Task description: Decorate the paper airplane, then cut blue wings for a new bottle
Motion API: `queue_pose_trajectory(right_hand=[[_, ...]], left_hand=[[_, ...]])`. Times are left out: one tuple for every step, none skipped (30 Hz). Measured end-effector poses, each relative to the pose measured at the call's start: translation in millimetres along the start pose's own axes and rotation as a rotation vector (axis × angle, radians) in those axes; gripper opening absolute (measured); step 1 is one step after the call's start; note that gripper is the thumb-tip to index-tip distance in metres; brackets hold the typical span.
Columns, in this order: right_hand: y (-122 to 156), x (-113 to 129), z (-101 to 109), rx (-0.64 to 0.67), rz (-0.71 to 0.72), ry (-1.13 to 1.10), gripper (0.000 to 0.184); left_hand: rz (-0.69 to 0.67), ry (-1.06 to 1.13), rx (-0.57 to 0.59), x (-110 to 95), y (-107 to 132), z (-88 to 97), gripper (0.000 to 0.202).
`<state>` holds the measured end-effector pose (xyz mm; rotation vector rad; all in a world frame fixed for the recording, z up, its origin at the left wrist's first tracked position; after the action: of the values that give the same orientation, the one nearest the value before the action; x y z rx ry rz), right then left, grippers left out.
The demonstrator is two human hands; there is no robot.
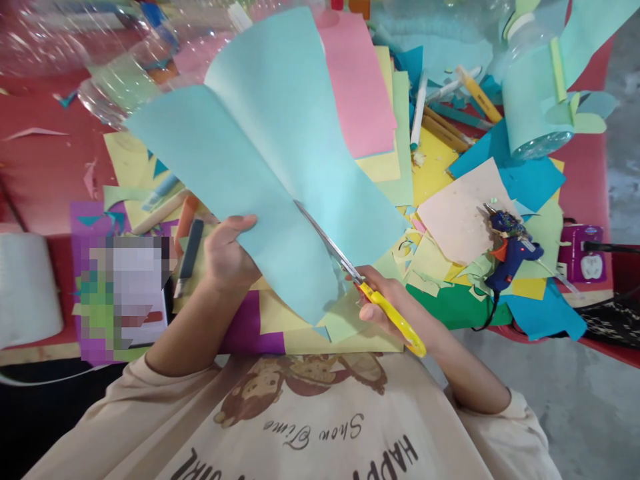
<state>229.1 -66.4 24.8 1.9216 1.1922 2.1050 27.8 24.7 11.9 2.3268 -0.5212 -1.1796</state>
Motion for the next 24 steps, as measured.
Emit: queue_pose_trajectory(right_hand=[[-0.2,-0.4,0.4,-0.020,-0.007,-0.039,0.094],[0.0,0.2,0.5,-0.037,-0.017,-0.073,0.093],[0.4,1.6,0.4,-0.047,-0.025,-0.095,0.092],[0.9,3.8,-0.2,-0.048,-0.029,-0.097,0.091],[1.5,6.3,-0.6,-0.050,-0.030,-0.091,0.091],[2.0,8.8,-0.7,-0.054,-0.028,-0.080,0.090],[2.4,11.0,-0.6,-0.058,-0.025,-0.068,0.091],[2.7,12.6,-0.6,-0.061,-0.022,-0.058,0.091],[2.9,13.6,-0.4,-0.064,-0.022,-0.050,0.092],[2.9,14.0,-0.4,-0.065,-0.025,-0.043,0.093],[3.0,14.0,-0.4,-0.066,-0.029,-0.040,0.093],[2.9,13.8,-0.5,-0.066,-0.033,-0.038,0.093],[2.8,13.5,-0.5,-0.067,-0.036,-0.037,0.094],[2.7,13.1,-0.7,-0.067,-0.038,-0.037,0.093],[2.5,12.5,-0.8,-0.066,-0.039,-0.038,0.093],[2.3,11.7,-1.0,-0.064,-0.039,-0.041,0.093],[2.1,10.8,-0.9,-0.064,-0.037,-0.045,0.093],[2.1,10.0,-0.6,-0.063,-0.035,-0.050,0.093],[2.3,9.4,0.2,-0.065,-0.031,-0.056,0.093],[2.9,9.0,1.2,-0.067,-0.032,-0.060,0.093],[3.9,9.1,2.3,-0.065,-0.035,-0.056,0.093],[5.4,10.1,3.9,-0.065,-0.034,-0.045,0.093],[7.4,12.2,5.5,-0.062,-0.028,-0.014,0.092],[9.7,15.0,7.1,-0.055,-0.018,0.032,0.090]], left_hand=[[-0.003,-0.001,0.010,0.2,-0.2,-0.3,0.035],[-0.005,-0.003,0.022,0.6,-0.5,-0.5,0.035],[-0.005,-0.005,0.034,1.3,-0.8,-0.5,0.034],[-0.004,-0.008,0.044,2.0,-1.0,-0.3,0.033],[-0.003,-0.011,0.050,2.7,-1.1,0.0,0.032],[0.000,-0.015,0.054,3.3,-1.1,0.2,0.031],[-0.001,-0.021,0.056,3.4,-1.1,0.3,0.030],[-0.004,-0.028,0.056,3.3,-0.9,0.4,0.030],[-0.007,-0.037,0.055,3.1,-0.8,0.4,0.030],[-0.011,-0.045,0.052,2.7,-0.6,0.3,0.030],[-0.014,-0.053,0.050,2.4,-0.5,0.1,0.030],[-0.014,-0.060,0.051,2.3,-0.3,-0.2,0.030],[-0.012,-0.066,0.051,2.3,-0.2,-0.4,0.029],[-0.011,-0.070,0.050,2.3,-0.2,-0.5,0.029],[-0.013,-0.073,0.049,2.0,-0.2,-0.4,0.029],[-0.015,-0.074,0.045,1.8,-0.3,0.0,0.028],[-0.015,-0.074,0.040,1.7,-0.6,0.7,0.028],[-0.014,-0.073,0.034,1.5,-0.9,1.7,0.029],[-0.015,-0.071,0.028,1.2,-1.2,2.7,0.029],[-0.014,-0.067,0.024,1.0,-1.5,3.6,0.029],[-0.015,-0.062,0.020,0.6,-1.8,4.3,0.029],[-0.014,-0.056,0.019,0.2,-2.0,4.5,0.028],[-0.010,-0.049,0.021,0.0,-2.0,4.2,0.027],[-0.001,-0.039,0.024,0.0,-1.9,3.4,0.027]])
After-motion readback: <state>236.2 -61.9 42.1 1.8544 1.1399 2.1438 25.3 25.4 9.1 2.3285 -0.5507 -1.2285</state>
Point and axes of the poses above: each hand's wrist, its own y-axis away from the middle knuckle, its own z-axis out of the back of the hand, x = y × z, the point moved 7 cm from there along -y, towards the middle knuckle, and after that the axes turned 4 degrees about -y, right-handed, at the moved point
